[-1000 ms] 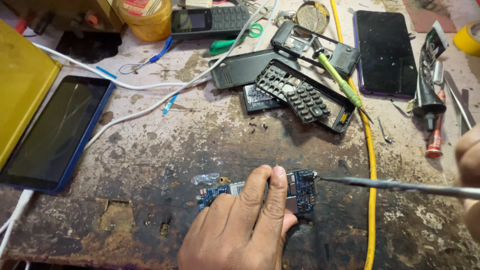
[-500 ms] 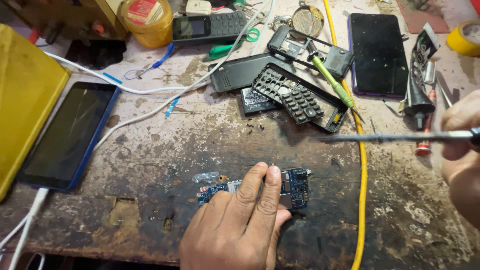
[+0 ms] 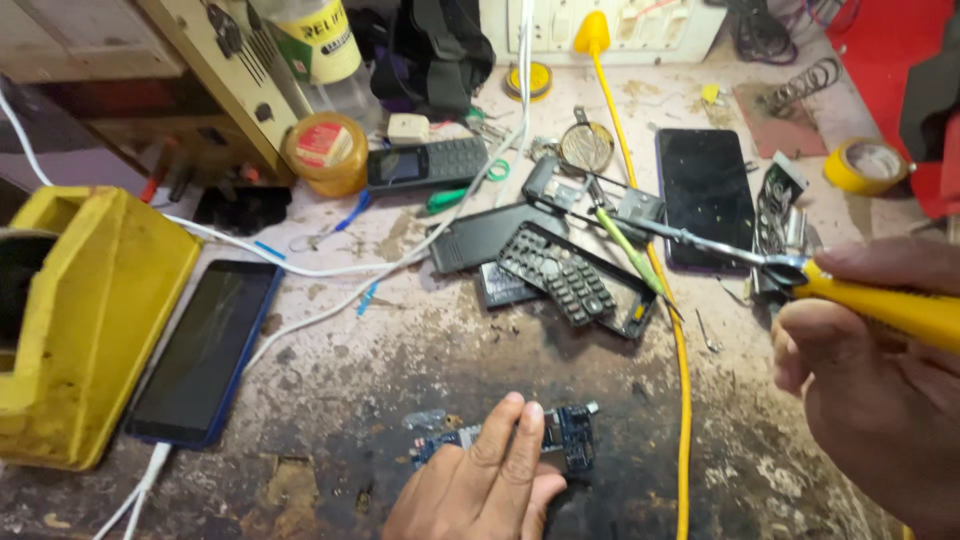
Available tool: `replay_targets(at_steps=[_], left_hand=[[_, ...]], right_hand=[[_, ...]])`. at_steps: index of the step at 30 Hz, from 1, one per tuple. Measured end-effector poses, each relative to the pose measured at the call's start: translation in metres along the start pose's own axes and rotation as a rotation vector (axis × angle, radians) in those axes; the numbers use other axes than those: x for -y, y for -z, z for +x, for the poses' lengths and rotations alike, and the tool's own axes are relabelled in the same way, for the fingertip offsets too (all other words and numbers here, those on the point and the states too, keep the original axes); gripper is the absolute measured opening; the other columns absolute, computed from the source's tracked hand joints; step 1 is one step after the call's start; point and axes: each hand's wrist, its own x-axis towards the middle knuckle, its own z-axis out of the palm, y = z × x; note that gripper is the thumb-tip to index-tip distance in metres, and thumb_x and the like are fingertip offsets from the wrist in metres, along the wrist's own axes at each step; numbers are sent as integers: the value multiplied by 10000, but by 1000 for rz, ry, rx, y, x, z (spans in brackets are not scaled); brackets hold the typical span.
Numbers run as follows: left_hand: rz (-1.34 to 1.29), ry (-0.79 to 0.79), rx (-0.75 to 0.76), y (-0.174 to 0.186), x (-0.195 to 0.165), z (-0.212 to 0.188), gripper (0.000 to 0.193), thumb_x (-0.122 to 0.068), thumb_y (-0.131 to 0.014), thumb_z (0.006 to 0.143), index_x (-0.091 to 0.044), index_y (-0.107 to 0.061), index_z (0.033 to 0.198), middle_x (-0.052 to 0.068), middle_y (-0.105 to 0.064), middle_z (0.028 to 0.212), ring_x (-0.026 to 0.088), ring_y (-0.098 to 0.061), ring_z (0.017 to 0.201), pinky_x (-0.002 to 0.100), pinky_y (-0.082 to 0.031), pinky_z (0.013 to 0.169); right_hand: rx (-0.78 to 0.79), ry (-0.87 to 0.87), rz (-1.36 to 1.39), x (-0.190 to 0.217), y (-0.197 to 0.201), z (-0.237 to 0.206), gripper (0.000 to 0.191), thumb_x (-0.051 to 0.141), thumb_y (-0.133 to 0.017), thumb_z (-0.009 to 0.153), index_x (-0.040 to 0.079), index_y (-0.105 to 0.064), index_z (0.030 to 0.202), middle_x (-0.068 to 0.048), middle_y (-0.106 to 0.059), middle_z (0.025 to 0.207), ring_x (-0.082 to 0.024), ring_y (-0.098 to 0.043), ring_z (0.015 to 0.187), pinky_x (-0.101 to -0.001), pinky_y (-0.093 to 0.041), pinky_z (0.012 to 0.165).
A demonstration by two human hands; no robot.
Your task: The person solders a component onto a smartphone motherboard on a cluttered workbench, holding the board steady with one hand while applying a soldering iron with the other. They use tweezers to position small parts, reposition the board, and continue soldering and adjusting the component by hand.
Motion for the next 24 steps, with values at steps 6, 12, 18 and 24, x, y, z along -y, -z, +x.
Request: replay_targets(at_steps=[6,12,18,24], left_hand=[[-39,24,75,4,6,5,557,-358,-883,770,-57,-747,1219,191,-721,1241,210,-657,608,345,-569,563],[-94,46,50,33,5,27,509,-358,-841,784,-75,-747,1197,119,-726,1208,214,-704,834,353,-594,703],[-223,36,190,56,18,47,452,-331,-853,795,-53,-760,1139,91,-745,1126,239,-684,857,366,-567,681],[-316,62,158,58,26,52,415,-351,-867,763,-110,-797,1094,49,-758,1107,226,-680,853,353,-574,712]], right_hand=[[65,-82,349,4,-8,11,382,241,-634,1077,16,-476,1342,-118,-584,833,-154,-573,632,-303,-518,589],[242,-119,508,-24,9,25,439,356,-558,1051,67,-463,1368,-152,-668,920,-214,-702,687,-390,-614,589],[203,-208,572,-71,32,39,370,348,-606,987,57,-517,1197,-135,-661,887,-185,-649,643,-341,-572,577],[389,14,326,-10,13,39,321,339,-655,923,47,-572,1026,-119,-654,854,-156,-596,599,-293,-531,566]])
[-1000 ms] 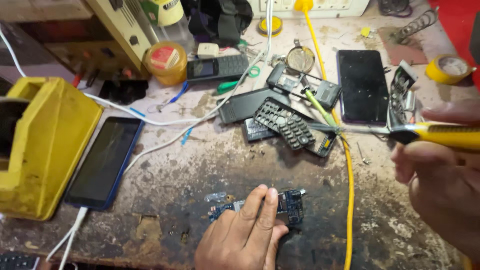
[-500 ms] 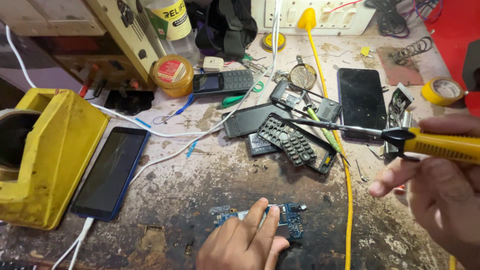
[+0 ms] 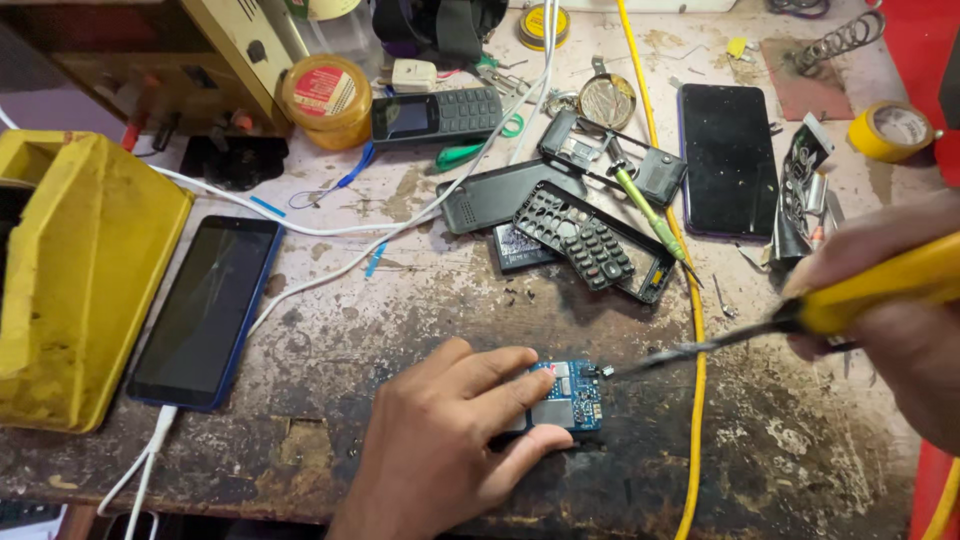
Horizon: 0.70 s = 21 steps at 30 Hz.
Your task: The person solders a component onto a smartphone motherboard on a cluttered workbench, holding the board steady with one hand while applying a soldering iron with the other. They use tweezers to position small parts, reposition the board, and continue soldering and adjusting the component by hand.
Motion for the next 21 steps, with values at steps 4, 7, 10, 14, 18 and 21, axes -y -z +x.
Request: replay_targets(at_steps=[4,7,10,14,18,21], left_hand=[[20,41,-23,-1,2,-4,425,-373,-884,730,-123,-808,1065,53,-764,1145,235,-668,843,359,-569,690],[2,78,-34,-1,5,-5,444,-374,-890,707,-125,-809,1065,59,-762,1166,243,-666,856,363,-572,690],[-40,110,-29,-1,10,-6,445,-367,-896,695,-119,-806,1054,50,-765,1152,245,-665,849,363,-577,694],[-100,118,-7,-6,21,-4,400,-358,-902,717,-125,-806,1027,31,-768,1130,242,-668,837,360,-579,690],[-52,44,-2,-11,33,-3,357,-368,-896,719,-162,-813,998,37,-755,1116,236,-665,810,369,-583,661],[-32,-6,-6,-16,39,-3,318,-366,-893,736,-187,-816,988,49,-747,1126,217,-661,776,367,-586,629]], right_hand=[[182,190,-281,17,-11,19,320,322,-651,935,23,-544,905,-82,-599,798,-182,-606,632,-279,-543,616],[97,-13,212,-22,-1,17,271,194,-673,987,40,-544,804,-55,-551,712,-175,-576,537,-309,-548,573],[-133,-148,491,-62,27,-18,353,24,-659,1034,61,-495,724,-48,-437,662,-143,-458,481,-273,-419,538],[-213,26,-272,-88,46,-76,294,-47,-597,916,77,-447,695,-47,-385,638,-126,-389,470,-266,-328,504],[-320,51,-350,-94,29,-105,285,-38,-600,918,75,-453,702,-49,-390,640,-127,-393,473,-267,-331,506],[-344,51,-386,-96,15,-108,278,-31,-602,920,74,-457,706,-50,-394,642,-128,-396,474,-267,-333,507]])
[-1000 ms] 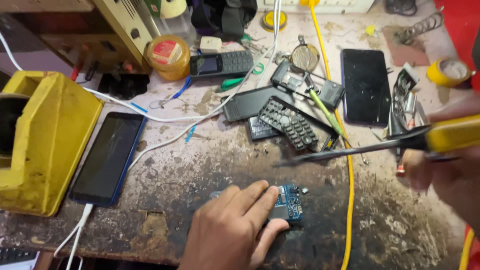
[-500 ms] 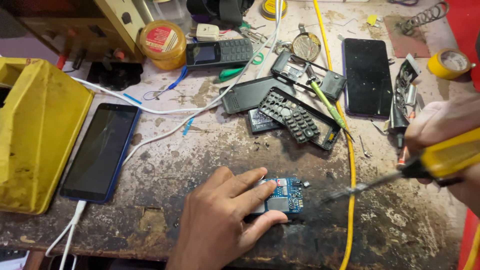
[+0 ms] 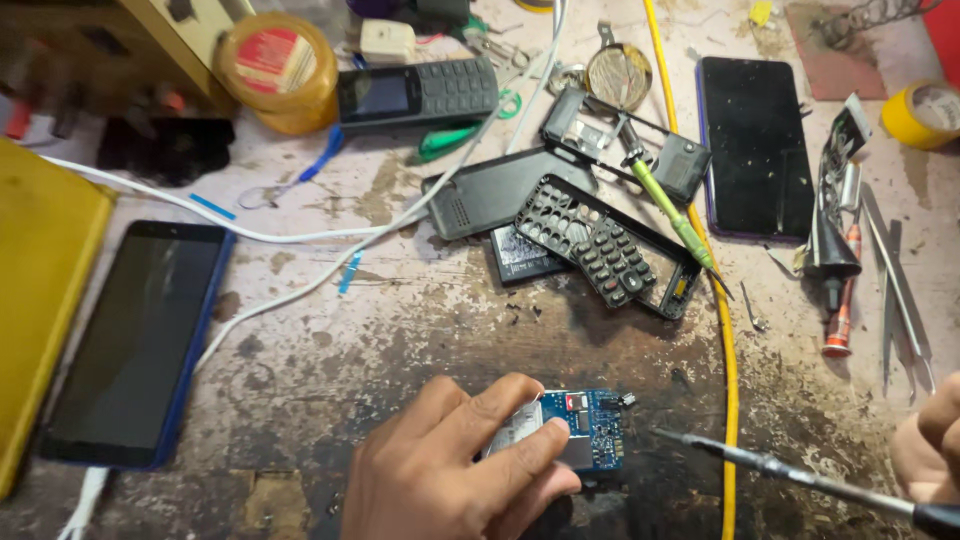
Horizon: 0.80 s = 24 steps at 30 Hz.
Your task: The person solders a component onto a smartphone motherboard on a cluttered workbench, holding the board steady with one hand while applying a soldering iron with the other. They use tweezers to position small parts, reposition the board, and continue soldering and adjusting the component by hand.
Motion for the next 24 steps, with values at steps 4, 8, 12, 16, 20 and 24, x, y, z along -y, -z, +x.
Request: replay_targets(at_steps=[4,8,12,16,20,24], left_hand=[[3,-11,11,-4,7,0,296,-366,-883,752,-198,-812,984,33,-749,1141,188,-654,758,358,-583,606],[-10,-2,21,-6,11,-1,292,-373,-874,750,-201,-808,977,48,-745,1143,164,-653,754,344,-590,609],[-11,0,7,-7,11,-2,286,-373,-877,755,-201,-811,973,42,-754,1133,162,-653,739,339,-584,597],[-5,-10,-18,-8,12,-2,284,-374,-876,759,-202,-808,975,44,-752,1124,159,-653,738,334,-581,590],[5,-6,-26,-8,11,-2,272,-371,-872,760,-209,-803,968,38,-755,1118,156,-653,737,329,-576,582],[16,-46,-24,-8,14,-2,266,-365,-879,774,-199,-803,967,51,-753,1117,153,-648,727,315,-575,575]], right_hand=[[-12,2,-19,-3,-4,-6,270,-23,-604,922,72,-463,713,-52,-400,644,-130,-400,477,-269,-336,508],[-14,3,-34,-8,-4,-13,261,-14,-607,924,70,-468,719,-54,-405,646,-131,-404,479,-270,-339,509],[-13,1,-41,-5,-7,-15,253,-5,-609,926,69,-474,725,-56,-411,648,-132,-408,482,-271,-342,511],[-14,2,-48,0,-11,-15,245,4,-612,928,67,-479,732,-58,-416,650,-134,-412,484,-272,-345,512],[-18,2,-52,1,-11,-18,237,13,-614,930,65,-485,738,-60,-422,652,-135,-416,486,-273,-347,514],[-23,1,-55,0,-11,-21,230,22,-616,932,63,-491,744,-62,-428,654,-136,-420,489,-274,-350,515]])
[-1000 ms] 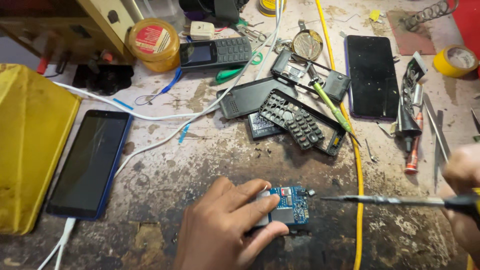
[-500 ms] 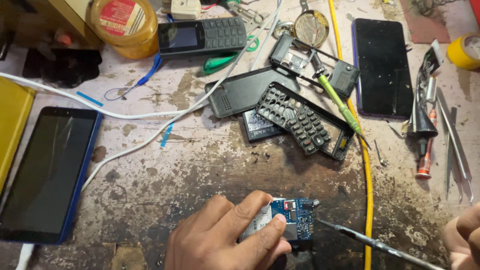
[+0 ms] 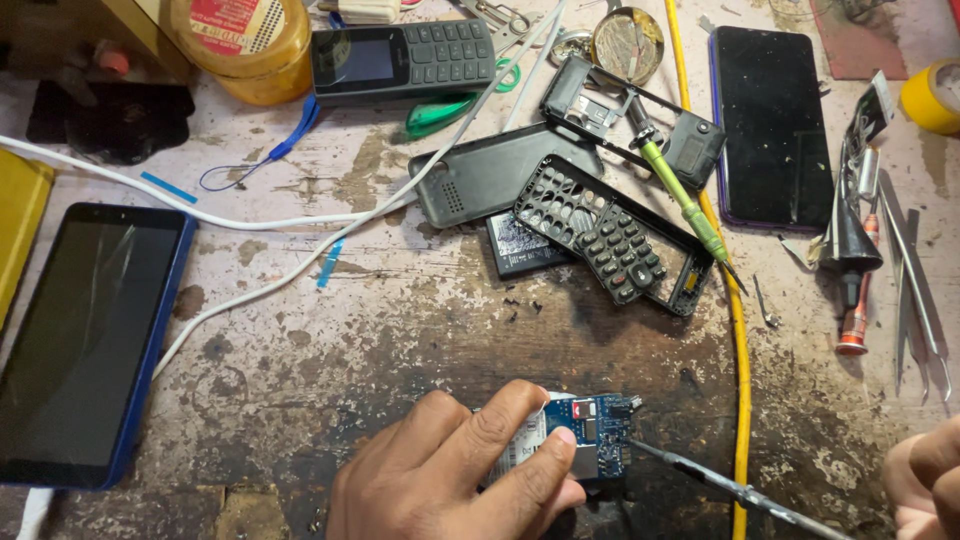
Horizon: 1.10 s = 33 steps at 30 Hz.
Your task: The person solders a component onto a smartphone motherboard on a cluttered workbench, holding the board steady with one hand while applying a soldering iron with the other. They use tweezers to position small parts, reposition the board, and continue soldering and adjusting the component by hand.
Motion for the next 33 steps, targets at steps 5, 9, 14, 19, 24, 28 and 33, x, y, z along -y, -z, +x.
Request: replay_targets(at_steps=[5,9,14,19,24,28,33], left_hand=[[-1,-5,2,0,1,-1,262,-364,-874,779,-195,-802,966,53,-749,1118,149,-645,726,308,-576,577],[-2,-1,7,0,2,-1,268,-371,-870,776,-196,-801,968,46,-748,1123,150,-641,728,311,-577,581],[-12,8,13,0,2,0,274,-364,-868,767,-194,-800,971,38,-750,1126,151,-641,726,317,-571,573],[-4,-1,-1,0,2,0,274,-362,-874,767,-191,-798,967,37,-746,1122,151,-643,727,315,-572,574],[-7,7,5,0,1,1,286,-364,-877,756,-191,-801,970,35,-747,1122,150,-644,728,314,-573,575],[-8,15,11,1,0,2,297,-366,-875,745,-191,-803,973,30,-748,1122,151,-645,733,314,-571,577],[-9,14,18,1,0,1,287,-361,-874,753,-190,-803,972,31,-747,1122,151,-645,735,320,-570,583]], right_hand=[[-1,-3,-4,1,-1,-2,221,33,-620,935,61,-498,752,-64,-434,656,-138,-425,491,-275,-354,517],[-5,-3,-7,2,-1,-3,215,41,-622,937,59,-503,759,-66,-440,658,-139,-429,494,-276,-356,518],[-9,-3,-10,-1,-1,-5,208,52,-625,939,57,-510,767,-69,-447,661,-141,-434,497,-278,-360,520],[-9,3,-9,-1,-1,-5,201,63,-628,942,55,-517,775,-71,-454,663,-143,-439,500,-279,-364,521],[-9,2,-9,-1,-2,-4,196,74,-631,945,53,-524,783,-74,-461,666,-144,-444,503,-280,-367,523],[-8,3,-7,-2,-4,-5,192,83,-634,947,51,-530,789,-76,-466,668,-145,-448,505,-281,-370,524],[-11,3,-7,-2,-3,-4,188,94,-637,949,49,-537,797,-78,-473,671,-147,-453,508,-283,-373,526]])
